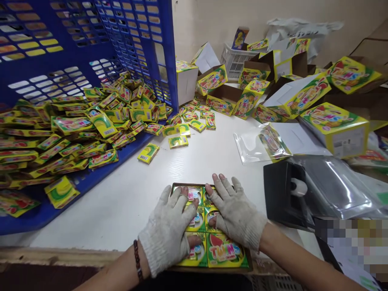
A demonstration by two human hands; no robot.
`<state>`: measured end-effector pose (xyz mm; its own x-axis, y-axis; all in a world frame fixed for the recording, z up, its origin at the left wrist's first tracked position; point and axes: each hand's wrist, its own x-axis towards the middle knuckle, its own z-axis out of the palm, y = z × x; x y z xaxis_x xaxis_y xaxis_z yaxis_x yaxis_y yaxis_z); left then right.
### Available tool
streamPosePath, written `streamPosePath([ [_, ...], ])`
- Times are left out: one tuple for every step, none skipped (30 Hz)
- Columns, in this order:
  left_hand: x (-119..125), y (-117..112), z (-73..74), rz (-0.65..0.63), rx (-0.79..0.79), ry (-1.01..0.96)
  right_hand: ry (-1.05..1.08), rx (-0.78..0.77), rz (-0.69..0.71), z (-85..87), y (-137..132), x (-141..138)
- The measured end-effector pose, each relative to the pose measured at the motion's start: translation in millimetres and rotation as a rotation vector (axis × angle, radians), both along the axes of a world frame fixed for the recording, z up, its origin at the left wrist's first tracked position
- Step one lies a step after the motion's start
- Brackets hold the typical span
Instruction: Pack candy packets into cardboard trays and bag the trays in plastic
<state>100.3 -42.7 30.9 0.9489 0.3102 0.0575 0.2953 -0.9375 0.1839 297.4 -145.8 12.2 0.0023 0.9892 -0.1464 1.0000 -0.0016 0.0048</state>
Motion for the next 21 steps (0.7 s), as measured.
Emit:
streamPosePath([
  [3.0,1.0,4.5,-0.004,-0.001,0.012,0.000,-0.020,-0.011,3.4,0.4,-1.9],
  [6.8,3.6,9.1,-0.017,-0.012,0.024,0.001,-0.045,-0.022,9.2,2.2,-3.0],
  [11.0,8.3,13.0,-0.043,-0.036,0.030,0.011,-0.078,-0.019,17.1,5.6,-3.0],
  [15.2,15.3,15.7,-0.072,-0.075,0.017,0.036,-0.118,-0.005,26.4,11.1,-1.8],
  [19.0,25.0,16.5,-0.084,-0.127,-0.027,0.075,-0.152,0.006,35.8,19.0,0.7],
  [22.0,37.4,15.1,-0.066,-0.180,-0.105,0.124,-0.164,0.008,44.3,29.4,4.4],
  [24.0,52.5,11.5,-0.012,-0.221,-0.206,0.176,-0.151,0.001,50.6,42.7,8.9],
  [24.8,69.6,6.0,0.081,-0.238,-0.310,0.227,-0.114,-0.013,53.6,58.8,13.7],
  [24.6,88.1,-1.0,0.207,-0.227,-0.391,0.268,-0.059,-0.028,53.1,77.7,18.4],
  [23.3,107.1,-8.9,0.348,-0.187,-0.429,0.291,0.000,-0.034,48.9,98.8,22.6],
  [21.2,125.6,-16.8,0.486,-0.134,-0.409,0.301,0.039,-0.021,41.7,121.6,25.8],
  [18.7,142.6,-24.4,0.611,-0.090,-0.355,0.296,0.053,-0.003,32.4,145.2,27.9],
  [16.1,157.3,-31.2,0.717,-0.079,-0.296,0.270,0.047,0.013,22.1,168.7,29.0],
  [13.7,169.4,-37.0,0.796,-0.103,-0.253,0.238,0.036,0.026,12.0,191.2,29.1],
  [11.7,178.6,-41.9,0.843,-0.154,-0.232,0.211,0.029,0.024,3.1,211.8,28.6],
  [10.4,185.0,-46.1,0.863,-0.215,-0.231,0.193,0.022,0.017,-4.2,230.0,27.8],
  [9.6,188.8,-49.7,0.861,-0.264,-0.234,0.188,0.018,0.007,-9.4,245.2,26.9],
  [9.2,190.3,-53.1,0.856,-0.316,-0.264,0.194,0.013,-0.006,-12.7,257.0,26.3],
  [8.9,189.9,-56.5,0.855,-0.401,-0.337,0.206,0.007,-0.016,-14.4,265.1,26.1],
  [8.2,187.9,-59.9,0.857,-0.516,-0.441,0.211,0.000,-0.022,-15.0,269.3,26.7],
  [6.4,184.5,-63.2,0.861,-0.656,-0.565,0.236,0.000,-0.031,-15.0,269.8,28.1],
])
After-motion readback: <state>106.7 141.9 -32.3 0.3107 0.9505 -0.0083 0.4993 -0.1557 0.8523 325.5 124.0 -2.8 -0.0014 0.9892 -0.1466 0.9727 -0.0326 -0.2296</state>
